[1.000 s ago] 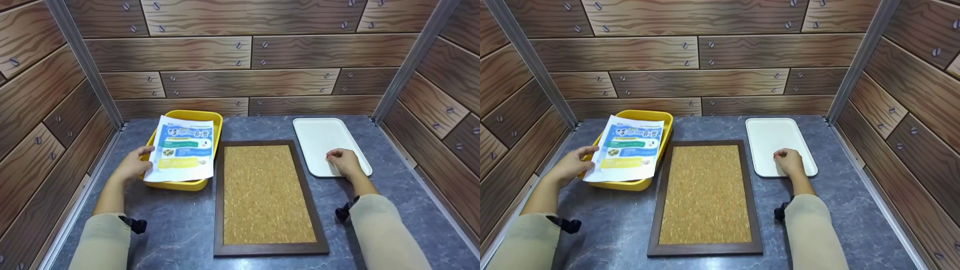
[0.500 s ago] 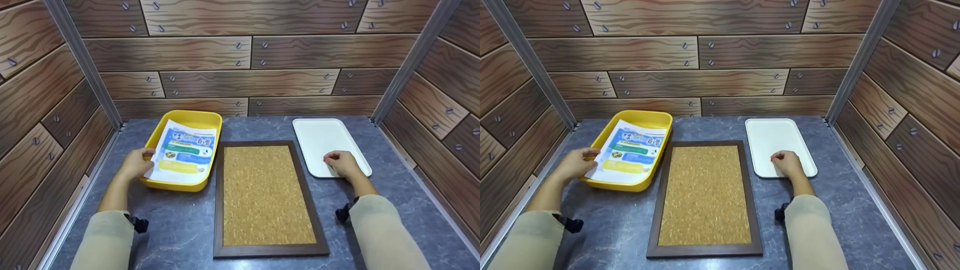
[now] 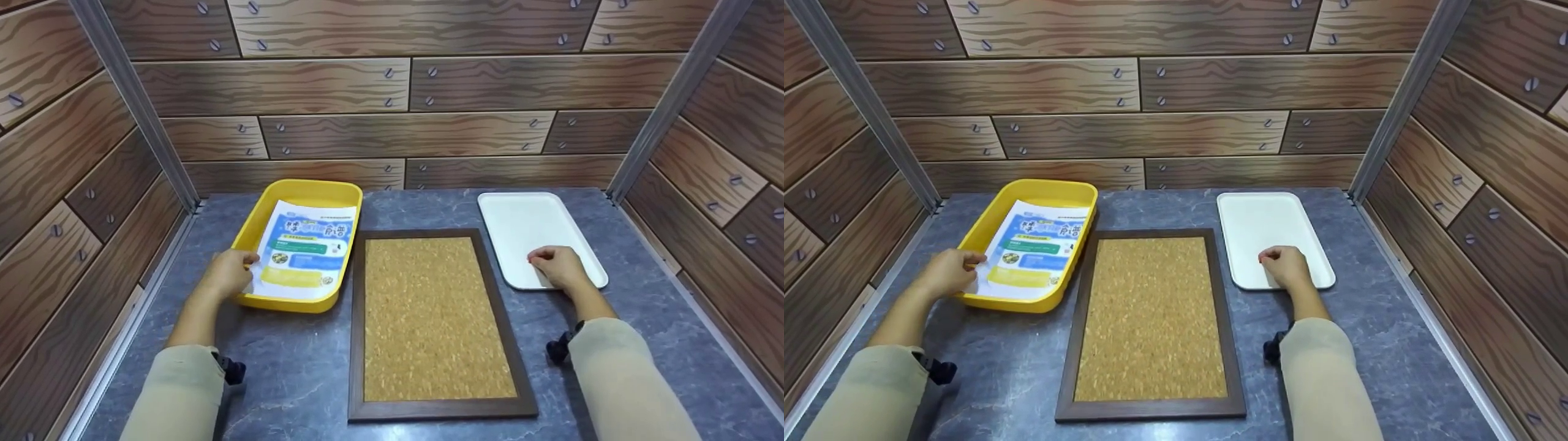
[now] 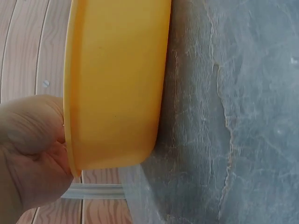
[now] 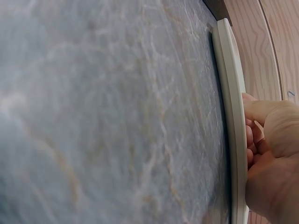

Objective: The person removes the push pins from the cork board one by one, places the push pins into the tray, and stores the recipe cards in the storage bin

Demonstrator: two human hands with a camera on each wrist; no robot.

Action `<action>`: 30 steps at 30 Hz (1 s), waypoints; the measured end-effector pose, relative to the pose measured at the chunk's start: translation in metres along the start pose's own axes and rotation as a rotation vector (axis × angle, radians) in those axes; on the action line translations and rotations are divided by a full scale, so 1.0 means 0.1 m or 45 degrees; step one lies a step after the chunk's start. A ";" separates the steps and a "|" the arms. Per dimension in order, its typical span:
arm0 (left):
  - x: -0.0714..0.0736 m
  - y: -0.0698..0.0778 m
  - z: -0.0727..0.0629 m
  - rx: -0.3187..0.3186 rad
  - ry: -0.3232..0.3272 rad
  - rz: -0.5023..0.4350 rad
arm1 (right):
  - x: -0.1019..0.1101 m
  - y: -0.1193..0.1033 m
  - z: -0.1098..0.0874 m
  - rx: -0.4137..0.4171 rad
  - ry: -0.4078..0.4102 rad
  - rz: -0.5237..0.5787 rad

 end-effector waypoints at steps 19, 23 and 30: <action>0.01 0.03 -0.03 -0.103 -0.079 0.105 | 0.14 0.08 -0.03 -0.178 0.103 0.543; 0.01 0.01 -0.04 -0.101 -0.060 -0.027 | 0.20 0.11 -0.03 -0.229 0.188 0.807; 0.11 0.07 -0.10 -0.096 -0.046 -0.301 | 0.29 0.02 -0.11 -0.293 0.155 1.416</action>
Point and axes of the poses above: each hand's wrist, its own z-axis towards the middle knuckle, its own x-axis out of the back of the hand, y = z × x, the point moved 7 cm from there along z, towards the middle knuckle, and after that the axes turned 9 degrees about z, right-handed, at the moved point
